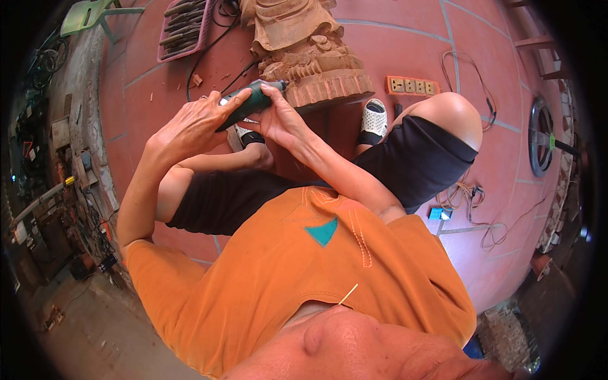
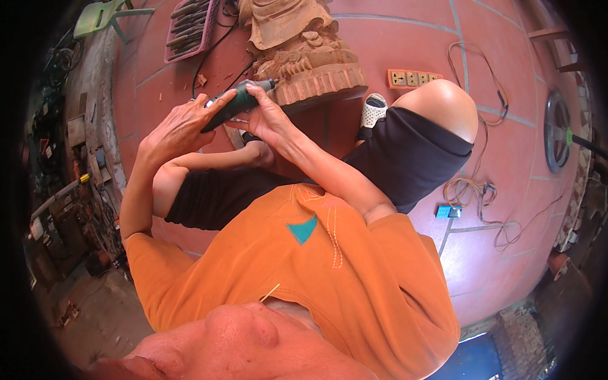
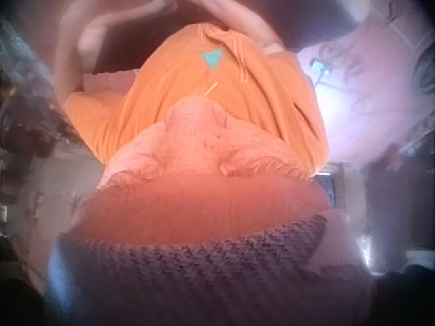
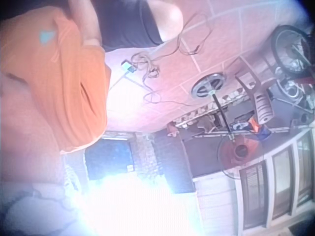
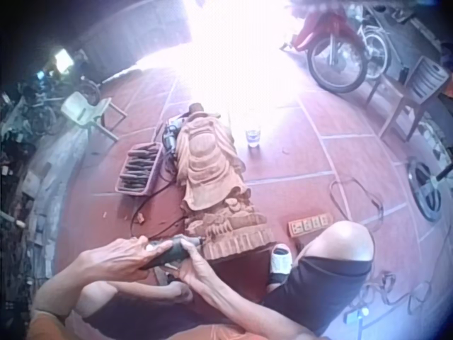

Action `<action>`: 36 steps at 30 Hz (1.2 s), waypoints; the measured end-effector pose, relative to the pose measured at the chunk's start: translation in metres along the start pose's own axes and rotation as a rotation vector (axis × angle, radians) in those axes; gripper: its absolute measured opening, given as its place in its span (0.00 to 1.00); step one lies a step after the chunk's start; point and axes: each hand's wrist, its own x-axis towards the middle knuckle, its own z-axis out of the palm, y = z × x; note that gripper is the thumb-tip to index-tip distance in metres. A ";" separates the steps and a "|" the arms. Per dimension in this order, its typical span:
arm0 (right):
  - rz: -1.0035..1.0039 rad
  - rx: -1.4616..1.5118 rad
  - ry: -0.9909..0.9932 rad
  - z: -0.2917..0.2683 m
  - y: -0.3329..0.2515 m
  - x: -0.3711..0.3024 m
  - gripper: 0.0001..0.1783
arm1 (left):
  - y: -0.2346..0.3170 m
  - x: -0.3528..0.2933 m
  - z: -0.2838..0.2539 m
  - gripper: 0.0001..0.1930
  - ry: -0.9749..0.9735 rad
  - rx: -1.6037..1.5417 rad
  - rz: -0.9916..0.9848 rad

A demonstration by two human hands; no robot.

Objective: The person sits on the floor and uses a handheld rotary tool to carve details into a wooden sculpture. The person holds the tool with both hands and works on the base of the sculpture throughout the clip.

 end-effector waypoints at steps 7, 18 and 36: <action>-0.013 -0.017 0.017 0.000 0.000 -0.002 0.22 | -0.003 0.002 0.000 0.46 0.025 -0.004 0.043; -0.013 0.004 0.008 0.001 0.000 0.004 0.23 | -0.006 0.004 -0.002 0.51 -0.005 0.011 -0.009; -0.012 0.010 -0.026 0.002 -0.001 0.013 0.19 | -0.008 0.004 -0.010 0.49 0.015 -0.007 -0.010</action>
